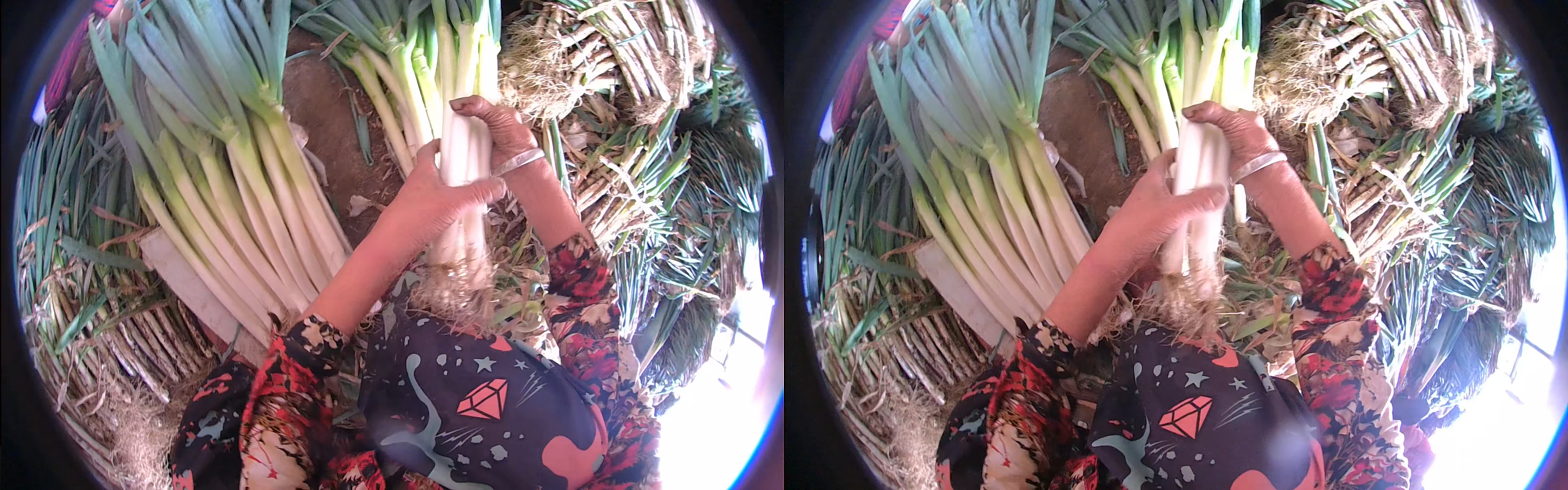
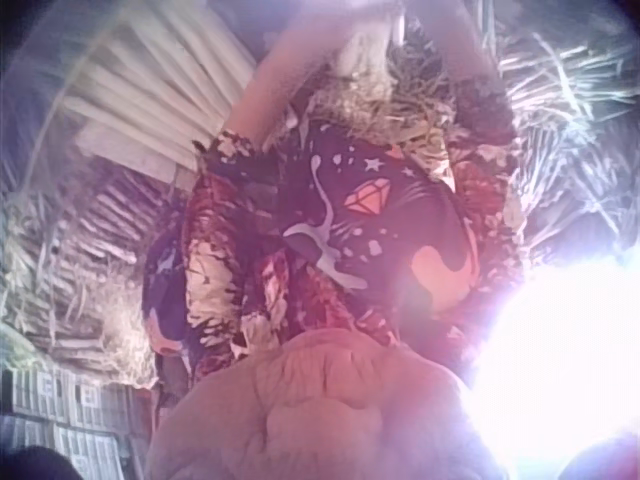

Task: The person gathers scallions by hand, places them onto a white board on the ground, and ties them into bundles using a green plastic strip.

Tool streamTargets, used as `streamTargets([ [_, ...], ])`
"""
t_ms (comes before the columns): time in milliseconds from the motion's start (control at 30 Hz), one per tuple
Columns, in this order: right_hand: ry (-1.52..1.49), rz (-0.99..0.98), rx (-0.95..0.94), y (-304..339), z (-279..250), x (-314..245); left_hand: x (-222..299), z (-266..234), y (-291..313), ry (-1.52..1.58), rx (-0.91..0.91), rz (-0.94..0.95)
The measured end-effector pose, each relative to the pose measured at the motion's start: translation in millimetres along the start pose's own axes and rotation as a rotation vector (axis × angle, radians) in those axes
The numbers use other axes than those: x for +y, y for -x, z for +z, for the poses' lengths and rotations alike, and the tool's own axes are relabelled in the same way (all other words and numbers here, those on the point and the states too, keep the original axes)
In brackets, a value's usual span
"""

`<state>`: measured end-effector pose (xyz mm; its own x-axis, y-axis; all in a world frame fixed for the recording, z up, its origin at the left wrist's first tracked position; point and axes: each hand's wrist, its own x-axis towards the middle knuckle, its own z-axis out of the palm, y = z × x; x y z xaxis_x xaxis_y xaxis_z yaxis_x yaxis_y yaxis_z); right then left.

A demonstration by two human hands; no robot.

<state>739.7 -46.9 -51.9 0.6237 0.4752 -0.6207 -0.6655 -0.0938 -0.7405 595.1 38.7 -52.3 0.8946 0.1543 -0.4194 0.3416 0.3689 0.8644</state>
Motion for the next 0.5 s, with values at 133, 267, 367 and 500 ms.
streamTargets([
  [133,-0.287,0.113,-0.16,-14.4,20.4,37.2,-13.9,-45.2,11.3,0.04,-0.078,-0.037],
  [267,-0.416,-0.004,-0.334,-16.9,39.6,49.3,-14.1,-67.2,51.6,-0.068,0.013,-0.064],
  [367,-0.214,-0.116,-0.264,11.3,62.9,50.5,-4.9,-63.9,82.8,-0.185,0.075,-0.066],
  [500,-0.068,-0.182,-0.366,55.5,89.2,28.5,3.9,-51.5,131.5,-0.1,0.116,0.029],
])
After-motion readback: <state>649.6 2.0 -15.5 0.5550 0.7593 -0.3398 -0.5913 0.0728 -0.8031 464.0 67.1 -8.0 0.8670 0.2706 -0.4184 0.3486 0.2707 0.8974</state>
